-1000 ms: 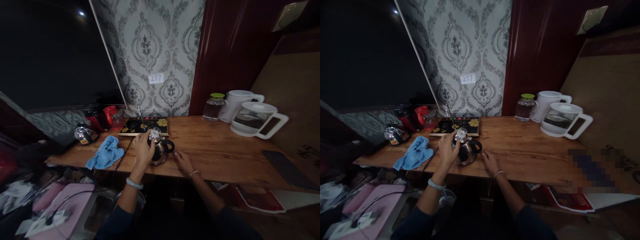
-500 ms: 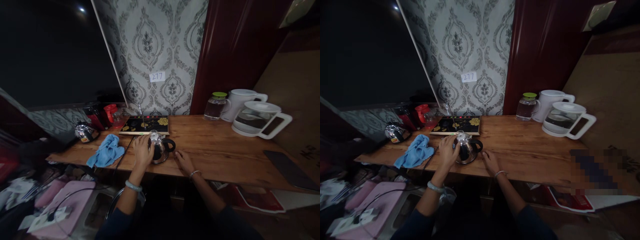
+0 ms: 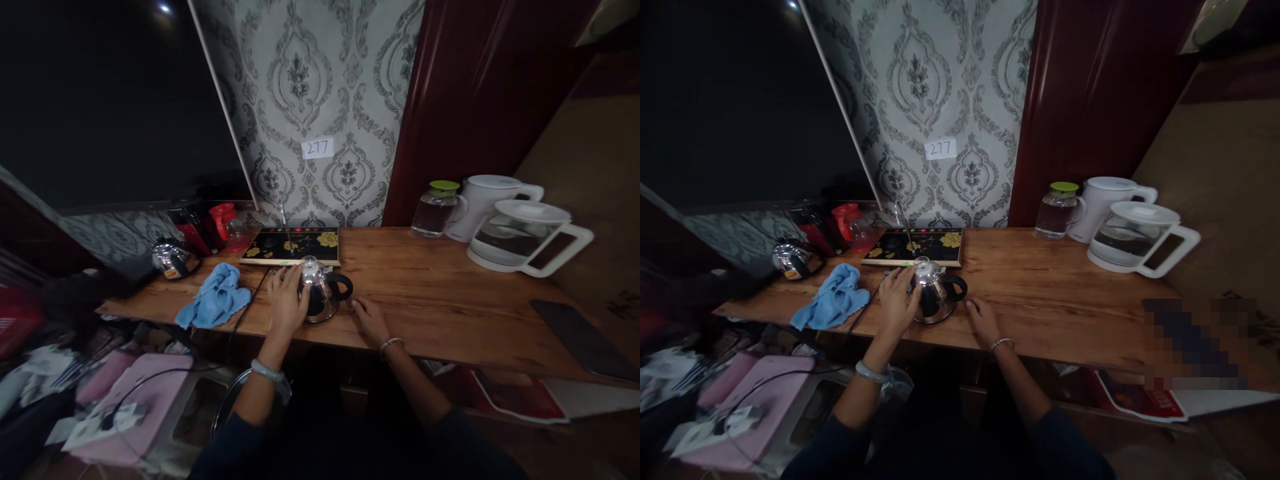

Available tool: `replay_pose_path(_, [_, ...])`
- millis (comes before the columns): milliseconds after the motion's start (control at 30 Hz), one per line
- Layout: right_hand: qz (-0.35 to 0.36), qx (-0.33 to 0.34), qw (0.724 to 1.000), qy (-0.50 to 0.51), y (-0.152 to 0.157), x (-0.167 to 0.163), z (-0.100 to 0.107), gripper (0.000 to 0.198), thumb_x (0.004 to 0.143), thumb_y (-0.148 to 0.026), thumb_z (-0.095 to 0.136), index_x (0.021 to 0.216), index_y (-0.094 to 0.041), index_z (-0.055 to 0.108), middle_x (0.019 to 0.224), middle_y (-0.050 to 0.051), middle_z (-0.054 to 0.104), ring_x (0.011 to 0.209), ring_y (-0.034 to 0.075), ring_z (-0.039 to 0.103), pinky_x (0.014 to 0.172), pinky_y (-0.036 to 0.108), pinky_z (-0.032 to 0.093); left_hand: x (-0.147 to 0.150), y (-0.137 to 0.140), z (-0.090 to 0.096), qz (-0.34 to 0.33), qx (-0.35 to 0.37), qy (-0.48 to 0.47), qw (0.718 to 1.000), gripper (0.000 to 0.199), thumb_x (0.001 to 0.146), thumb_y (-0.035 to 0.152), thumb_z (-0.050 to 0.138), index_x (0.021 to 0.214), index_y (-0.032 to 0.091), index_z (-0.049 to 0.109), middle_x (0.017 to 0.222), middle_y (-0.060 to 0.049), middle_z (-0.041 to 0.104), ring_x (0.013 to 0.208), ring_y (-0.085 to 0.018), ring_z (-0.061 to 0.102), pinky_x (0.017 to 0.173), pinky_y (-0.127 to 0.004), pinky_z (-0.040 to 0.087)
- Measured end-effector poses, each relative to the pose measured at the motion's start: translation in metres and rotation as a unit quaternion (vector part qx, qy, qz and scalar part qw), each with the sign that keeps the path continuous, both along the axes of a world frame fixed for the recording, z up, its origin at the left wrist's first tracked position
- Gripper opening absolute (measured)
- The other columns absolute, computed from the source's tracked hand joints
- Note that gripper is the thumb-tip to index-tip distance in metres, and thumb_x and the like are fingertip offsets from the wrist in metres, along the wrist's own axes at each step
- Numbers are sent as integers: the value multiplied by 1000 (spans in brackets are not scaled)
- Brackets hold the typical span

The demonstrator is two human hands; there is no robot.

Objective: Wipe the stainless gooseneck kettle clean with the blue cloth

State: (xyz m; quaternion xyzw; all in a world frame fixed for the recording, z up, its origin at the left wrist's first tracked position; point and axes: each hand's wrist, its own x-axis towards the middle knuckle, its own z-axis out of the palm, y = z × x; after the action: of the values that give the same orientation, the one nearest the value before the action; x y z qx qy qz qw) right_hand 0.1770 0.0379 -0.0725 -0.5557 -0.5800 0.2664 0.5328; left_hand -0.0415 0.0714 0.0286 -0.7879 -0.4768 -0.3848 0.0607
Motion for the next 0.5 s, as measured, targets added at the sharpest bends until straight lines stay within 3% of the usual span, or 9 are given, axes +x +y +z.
replay_pose_path(200, [1, -7, 1000, 7, 0, 1, 1, 36, 87, -49, 47, 82, -20, 68, 83, 8, 72, 78, 23, 63, 74, 35, 48, -20, 5, 1, 22, 23, -26, 999, 43, 92, 34, 47, 131, 19, 60, 139, -13, 58, 133, -29, 44, 111, -48, 34])
replay_pose_path(300, [3, -5, 1000, 18, 0, 0, 1, 37, 86, -50, 47, 80, -21, 67, 82, 8, 72, 78, 24, 63, 74, 35, 49, -49, 21, 5, 102, 13, -33, 994, 52, 88, 34, 51, 137, 15, 54, 148, -17, 48, 140, -32, 37, 115, -50, 30])
replay_pose_path(433, [4, -9, 1000, 29, -1, -1, 2, 37, 86, -51, 47, 84, -21, 68, 83, 8, 71, 79, 24, 63, 75, 35, 49, -95, 43, 7, 250, -60, -9, 966, 60, 85, 32, 53, 141, 10, 47, 152, -22, 40, 142, -38, 31, 115, -58, 24])
replay_pose_path(500, [6, -11, 1000, 27, 0, -1, 1, 37, 86, -50, 46, 83, -20, 68, 83, 9, 71, 80, 24, 63, 76, 35, 49, -116, 50, 5, 292, -102, 21, 951, 60, 86, 35, 52, 140, 9, 47, 152, -23, 38, 142, -40, 30, 114, -61, 24])
